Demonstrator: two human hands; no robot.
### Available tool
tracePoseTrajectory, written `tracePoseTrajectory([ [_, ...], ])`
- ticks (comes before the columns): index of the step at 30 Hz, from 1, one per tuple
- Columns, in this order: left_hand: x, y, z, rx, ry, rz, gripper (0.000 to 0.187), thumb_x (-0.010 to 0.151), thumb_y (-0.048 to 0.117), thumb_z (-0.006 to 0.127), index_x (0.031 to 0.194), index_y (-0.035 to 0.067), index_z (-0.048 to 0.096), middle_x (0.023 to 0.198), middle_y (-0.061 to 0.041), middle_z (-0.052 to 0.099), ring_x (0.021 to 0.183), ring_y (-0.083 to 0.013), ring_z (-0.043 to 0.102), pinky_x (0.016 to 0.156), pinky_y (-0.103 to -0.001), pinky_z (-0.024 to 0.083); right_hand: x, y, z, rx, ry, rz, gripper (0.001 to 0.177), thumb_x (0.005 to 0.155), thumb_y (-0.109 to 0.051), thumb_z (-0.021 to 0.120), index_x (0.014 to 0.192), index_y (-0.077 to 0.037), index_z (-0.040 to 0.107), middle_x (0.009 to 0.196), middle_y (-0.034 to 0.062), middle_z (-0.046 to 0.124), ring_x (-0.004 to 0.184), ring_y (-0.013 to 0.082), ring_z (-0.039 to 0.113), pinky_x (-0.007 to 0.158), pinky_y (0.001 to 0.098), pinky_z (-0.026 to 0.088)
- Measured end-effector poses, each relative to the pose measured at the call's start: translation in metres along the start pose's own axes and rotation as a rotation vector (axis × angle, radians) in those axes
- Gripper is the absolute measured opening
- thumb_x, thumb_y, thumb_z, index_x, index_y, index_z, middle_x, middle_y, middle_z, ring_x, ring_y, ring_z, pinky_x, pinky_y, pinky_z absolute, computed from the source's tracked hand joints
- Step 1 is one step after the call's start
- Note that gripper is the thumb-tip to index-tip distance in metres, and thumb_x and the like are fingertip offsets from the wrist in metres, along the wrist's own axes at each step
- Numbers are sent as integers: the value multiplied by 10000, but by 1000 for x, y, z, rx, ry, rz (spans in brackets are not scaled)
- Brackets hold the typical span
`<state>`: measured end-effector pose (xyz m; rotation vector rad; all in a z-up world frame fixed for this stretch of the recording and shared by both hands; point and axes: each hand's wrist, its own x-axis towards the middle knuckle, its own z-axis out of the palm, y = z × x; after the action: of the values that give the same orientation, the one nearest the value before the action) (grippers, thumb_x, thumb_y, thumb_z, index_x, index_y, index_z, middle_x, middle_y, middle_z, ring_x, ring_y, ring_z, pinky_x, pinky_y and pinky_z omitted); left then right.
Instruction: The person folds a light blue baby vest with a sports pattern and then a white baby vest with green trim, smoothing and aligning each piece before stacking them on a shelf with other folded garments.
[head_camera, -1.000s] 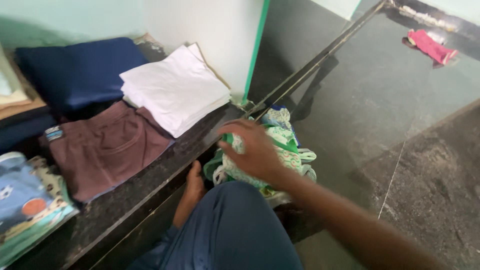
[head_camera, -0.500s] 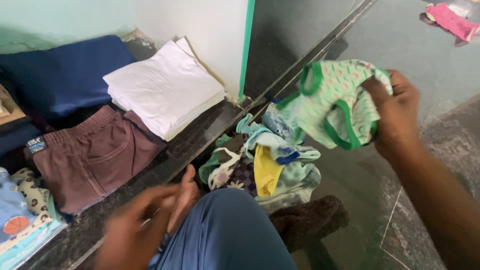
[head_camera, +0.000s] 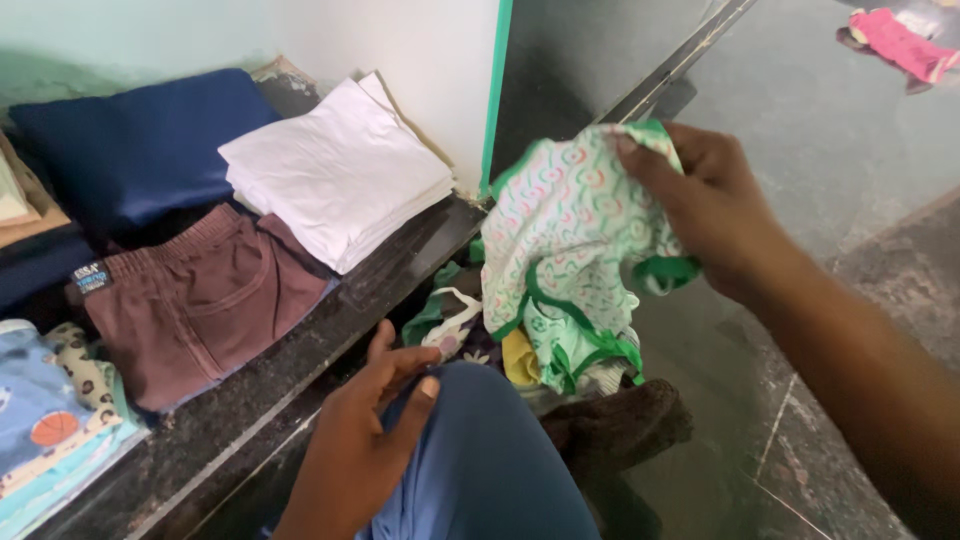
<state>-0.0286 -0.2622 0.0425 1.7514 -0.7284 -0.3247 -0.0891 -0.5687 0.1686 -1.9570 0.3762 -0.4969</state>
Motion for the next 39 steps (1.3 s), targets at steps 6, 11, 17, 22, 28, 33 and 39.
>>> tracePoseTrajectory([
  [6, 6, 24, 14, 101, 38, 185, 503, 957, 277, 712, 1382, 60, 553, 1322, -160, 701, 1244, -330, 645, 1158, -533, 177, -2, -17, 27, 542, -174, 86, 356, 1053, -247, 514, 1297, -4, 602, 1141, 104, 715, 972, 171, 728, 887, 338, 603],
  [11, 23, 57, 21, 134, 103, 261, 793, 820, 340, 843, 1434, 28, 450, 1265, -188, 680, 1097, -327, 691, 936, -478, 474, -15, -37, 59, 608, -502, -37, 415, 1065, -259, 514, 1297, 77, 589, 1199, 211, 713, 1092, 289, 724, 1045, 422, 580],
  [17, 20, 58, -22, 220, 266, -71, 327, 941, 187, 689, 1258, 107, 695, 761, -94, 762, 630, -196, 752, 617, -372, 574, -21, -43, 83, 613, -471, -165, 472, 1067, -184, 588, 1478, -36, 409, 1431, 180, 578, 1361, 338, 621, 1142, 481, 520],
  [22, 5, 45, -74, 357, 477, 478, 228, 1141, 110, 625, 1274, -66, 570, 1115, -210, 659, 987, -250, 646, 881, -385, 512, -8, -33, 93, 208, -394, -376, 584, 973, -104, 656, 1497, -83, 399, 1524, 117, 515, 1422, 249, 520, 1046, 413, 555],
  [28, -18, 67, -93, 258, 437, 251, 252, 1199, 203, 478, 1104, -15, 562, 855, -50, 568, 720, -122, 498, 685, -315, 427, -19, -22, 120, -305, -74, -788, 803, 930, -170, 857, 1505, -56, 309, 1493, 163, 398, 1432, 293, 459, 1175, 436, 469],
  [33, -40, 93, -124, 39, 299, 6, 333, 1122, 264, 444, 949, 44, 625, 668, 48, 565, 542, -25, 423, 507, -234, 354, -53, -38, 166, -48, -490, -880, 638, 983, -118, 783, 1463, -10, 377, 1364, 158, 553, 1308, 260, 551, 1124, 415, 473],
  [39, -87, 74, -203, 134, 443, -152, 369, 1100, 329, 536, 968, -1, 638, 626, 21, 433, 525, -81, 332, 455, -293, 269, -70, -76, 219, 238, -800, -427, 218, 1023, -198, 701, 1040, 12, 644, 857, 21, 622, 832, 73, 566, 717, 263, 513],
])
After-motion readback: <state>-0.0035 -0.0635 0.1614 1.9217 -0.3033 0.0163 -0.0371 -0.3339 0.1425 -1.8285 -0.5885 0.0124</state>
